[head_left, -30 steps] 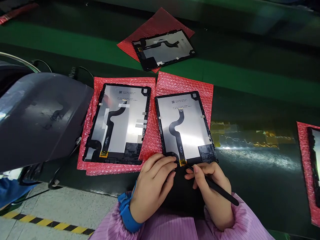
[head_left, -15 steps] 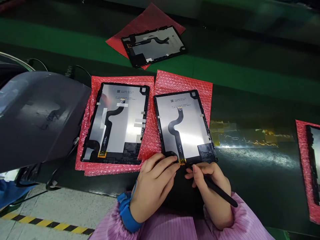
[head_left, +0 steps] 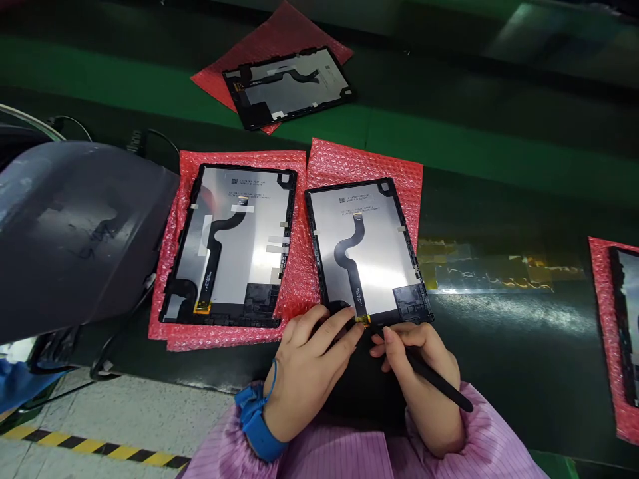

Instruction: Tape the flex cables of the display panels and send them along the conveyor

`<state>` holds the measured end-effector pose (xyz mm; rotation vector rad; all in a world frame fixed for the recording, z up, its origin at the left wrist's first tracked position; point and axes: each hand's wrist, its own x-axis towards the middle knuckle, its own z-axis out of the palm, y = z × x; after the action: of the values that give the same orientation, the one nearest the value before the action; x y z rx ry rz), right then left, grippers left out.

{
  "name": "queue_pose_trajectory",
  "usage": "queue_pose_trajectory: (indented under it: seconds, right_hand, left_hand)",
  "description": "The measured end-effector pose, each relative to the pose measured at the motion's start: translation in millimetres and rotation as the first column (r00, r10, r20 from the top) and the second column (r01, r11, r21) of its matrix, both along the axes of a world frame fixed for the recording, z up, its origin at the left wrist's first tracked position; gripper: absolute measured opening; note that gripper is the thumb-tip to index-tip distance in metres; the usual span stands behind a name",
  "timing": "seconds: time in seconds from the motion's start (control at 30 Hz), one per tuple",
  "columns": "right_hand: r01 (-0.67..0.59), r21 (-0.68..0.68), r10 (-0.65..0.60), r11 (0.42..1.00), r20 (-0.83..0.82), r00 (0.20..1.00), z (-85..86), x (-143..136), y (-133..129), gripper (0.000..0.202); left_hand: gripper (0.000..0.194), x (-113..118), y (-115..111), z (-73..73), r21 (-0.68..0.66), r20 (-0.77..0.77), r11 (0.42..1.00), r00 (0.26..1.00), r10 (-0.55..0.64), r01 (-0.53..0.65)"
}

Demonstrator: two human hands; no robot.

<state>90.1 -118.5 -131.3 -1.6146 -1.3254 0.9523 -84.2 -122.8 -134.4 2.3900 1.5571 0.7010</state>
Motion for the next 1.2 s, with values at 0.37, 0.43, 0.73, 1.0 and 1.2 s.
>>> queue_pose_trajectory:
  seconds: [0.37, 0.43, 0.73, 1.0, 1.2]
  right_hand:
    - [0.044, 0.038, -0.039, 0.998, -0.121, 0.992, -4.2, -1.2, -1.6, 0.029]
    - [0.038, 0.065, -0.030, 0.997, -0.124, 0.992, -3.7, -2.7, -1.1, 0.029]
    - [-0.070, 0.081, 0.070, 0.994, -0.002, 0.998, -7.1, 4.5, 0.2, 0.024]
    - [-0.030, 0.026, 0.037, 0.999, -0.345, 0.938, 0.4, 5.5, 1.2, 0.030]
    - [-0.084, -0.172, -0.044, 0.981, -0.631, 0.774, 19.7, 3.6, 9.2, 0.035]
  left_hand:
    - [0.025, 2.4, 0.6, -3.6, 0.012, 0.090, 0.999, 0.995, 0.046, -0.047]
    - [0.024, 2.4, -0.3, -4.3, -0.003, 0.099, 0.998, 0.994, 0.055, -0.055]
    - [0.027, 2.1, -1.5, -4.8, -0.044, 0.127, 0.997, 0.989, 0.075, -0.070]
    - [0.018, 1.6, 1.1, 2.5, -0.018, 0.238, 0.997, 0.968, 0.083, -0.081]
    - [0.016, 10.2, 3.8, 15.9, 0.141, 0.272, 0.982, 0.959, 0.079, -0.121]
